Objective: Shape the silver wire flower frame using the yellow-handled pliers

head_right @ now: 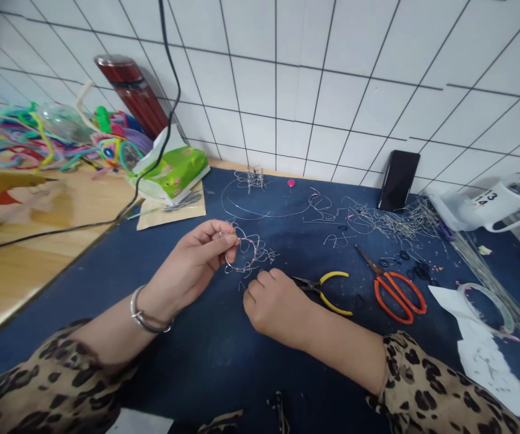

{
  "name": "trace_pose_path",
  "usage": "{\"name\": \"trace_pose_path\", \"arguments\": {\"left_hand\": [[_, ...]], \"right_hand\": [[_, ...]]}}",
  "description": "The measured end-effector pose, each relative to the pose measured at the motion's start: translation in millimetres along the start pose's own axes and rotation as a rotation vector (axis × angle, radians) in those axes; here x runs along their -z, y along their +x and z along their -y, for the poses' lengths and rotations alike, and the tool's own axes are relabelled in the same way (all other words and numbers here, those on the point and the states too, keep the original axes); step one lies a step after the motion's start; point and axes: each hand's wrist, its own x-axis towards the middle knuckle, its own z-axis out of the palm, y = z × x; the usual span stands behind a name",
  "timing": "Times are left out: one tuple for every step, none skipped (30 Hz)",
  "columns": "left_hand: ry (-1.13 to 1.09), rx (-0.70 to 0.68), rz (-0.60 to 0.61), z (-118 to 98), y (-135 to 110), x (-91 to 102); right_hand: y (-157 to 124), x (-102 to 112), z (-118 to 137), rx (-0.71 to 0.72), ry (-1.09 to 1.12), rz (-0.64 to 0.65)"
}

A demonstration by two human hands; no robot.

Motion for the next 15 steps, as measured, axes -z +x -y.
{"name": "trace_pose_path", "arguments": {"left_hand": [[0.000,0.002,-0.002,1,0,-0.1],[-0.002,0.004,-0.002,1,-1,-0.3],[-0.004,0.004,-0.002,2,-1,-0.5],[-0.005,0.006,0.001,2,-1,-0.8],[-0.003,0.007,0.004,2,-1,-1.1],[0.001,0.007,0.007,2,-1,-1.4],[0.008,0.006,0.009,3,-1,-1.9],[0.018,0.005,0.010,3,-1,-2.3],[0.030,0.007,0.012,4,-1,-2.9],[0.044,0.013,0.018,5,-2,-3.5],[0.060,0.023,0.027,7,-2,-4.3],[0.077,0.039,0.045,9,-3,-5.2],[0.096,0.064,0.069,11,-5,-6.4],[0.121,0.090,0.099,13,-6,-7.9],[0.147,0.119,0.135,16,-8,-9.6]], "right_hand": [[1,-2,0,0.012,-0.013,-0.007],[1,-4,0,0.020,-0.023,-0.017],[1,-6,0,0.025,-0.029,-0.026],[1,-7,-1,0.026,-0.029,-0.035],[1,-8,-2,0.024,-0.021,-0.042],[0,-8,-3,0.015,-0.004,-0.049],[-2,-7,-4,-0.003,0.020,-0.057],[-5,-4,-5,-0.025,0.048,-0.068],[-9,0,-6,-0.051,0.081,-0.084],[-14,6,-6,-0.081,0.111,-0.101],[-20,12,-6,-0.087,0.132,-0.116],[-26,18,-6,-0.100,0.145,-0.130],[-32,23,-6,-0.110,0.151,-0.160],[-38,28,-6,-0.124,0.161,-0.192],[-44,31,-7,-0.151,0.172,-0.261]]}}
